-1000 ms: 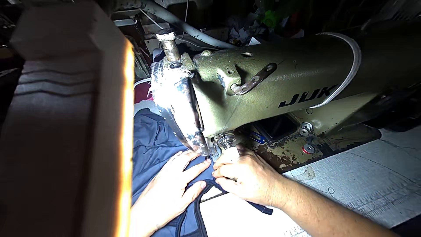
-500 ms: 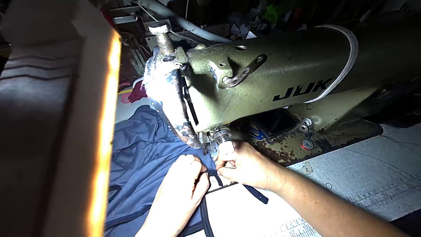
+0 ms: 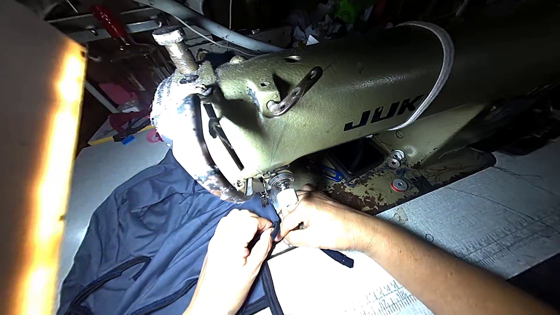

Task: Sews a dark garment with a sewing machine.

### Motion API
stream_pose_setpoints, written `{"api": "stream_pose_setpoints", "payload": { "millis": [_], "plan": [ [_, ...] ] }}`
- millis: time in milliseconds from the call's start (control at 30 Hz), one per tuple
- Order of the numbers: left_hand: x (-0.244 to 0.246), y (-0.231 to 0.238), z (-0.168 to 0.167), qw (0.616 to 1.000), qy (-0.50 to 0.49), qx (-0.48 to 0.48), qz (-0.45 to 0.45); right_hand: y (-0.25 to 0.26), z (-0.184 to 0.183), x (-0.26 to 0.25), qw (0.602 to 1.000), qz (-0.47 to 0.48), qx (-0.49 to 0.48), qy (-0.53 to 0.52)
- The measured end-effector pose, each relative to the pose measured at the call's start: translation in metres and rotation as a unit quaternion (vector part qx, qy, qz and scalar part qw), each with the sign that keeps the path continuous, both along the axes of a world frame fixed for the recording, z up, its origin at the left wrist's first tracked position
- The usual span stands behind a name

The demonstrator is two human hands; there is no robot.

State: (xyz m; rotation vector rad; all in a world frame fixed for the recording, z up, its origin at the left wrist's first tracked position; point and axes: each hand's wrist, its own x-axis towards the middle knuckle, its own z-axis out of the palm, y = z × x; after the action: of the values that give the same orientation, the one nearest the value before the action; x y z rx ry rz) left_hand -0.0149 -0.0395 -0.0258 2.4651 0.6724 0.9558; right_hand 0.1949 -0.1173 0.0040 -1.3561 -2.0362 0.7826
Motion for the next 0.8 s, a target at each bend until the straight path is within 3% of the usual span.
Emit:
{"api": "stream_pose_setpoints", "payload": {
  "millis": [167, 300, 400, 500, 600, 800],
  "plan": [
    [-0.001, 0.0, -0.001, 0.998, 0.047, 0.029, -0.015, 0.001, 0.0, 0.003, 1.0, 0.007, -0.018, 0.015],
    [-0.004, -0.001, -0.003, 0.997, 0.064, 0.048, -0.018, 0.0, 0.0, 0.004, 0.991, -0.068, -0.027, 0.116],
    [-0.005, -0.001, -0.003, 0.998, 0.062, 0.016, -0.008, 0.001, -0.005, 0.005, 0.969, -0.127, 0.039, 0.209],
    [-0.006, 0.001, -0.003, 0.998, 0.045, -0.035, -0.006, 0.0, -0.001, 0.004, 0.962, -0.143, 0.011, 0.231],
    [-0.006, 0.002, -0.003, 0.998, 0.034, -0.061, -0.009, -0.001, 0.001, 0.0, 0.974, -0.131, -0.034, 0.179],
    [-0.006, 0.005, -0.003, 0.995, 0.017, -0.099, -0.022, -0.002, -0.001, -0.005, 0.996, -0.088, -0.012, 0.028]
  ]
}}
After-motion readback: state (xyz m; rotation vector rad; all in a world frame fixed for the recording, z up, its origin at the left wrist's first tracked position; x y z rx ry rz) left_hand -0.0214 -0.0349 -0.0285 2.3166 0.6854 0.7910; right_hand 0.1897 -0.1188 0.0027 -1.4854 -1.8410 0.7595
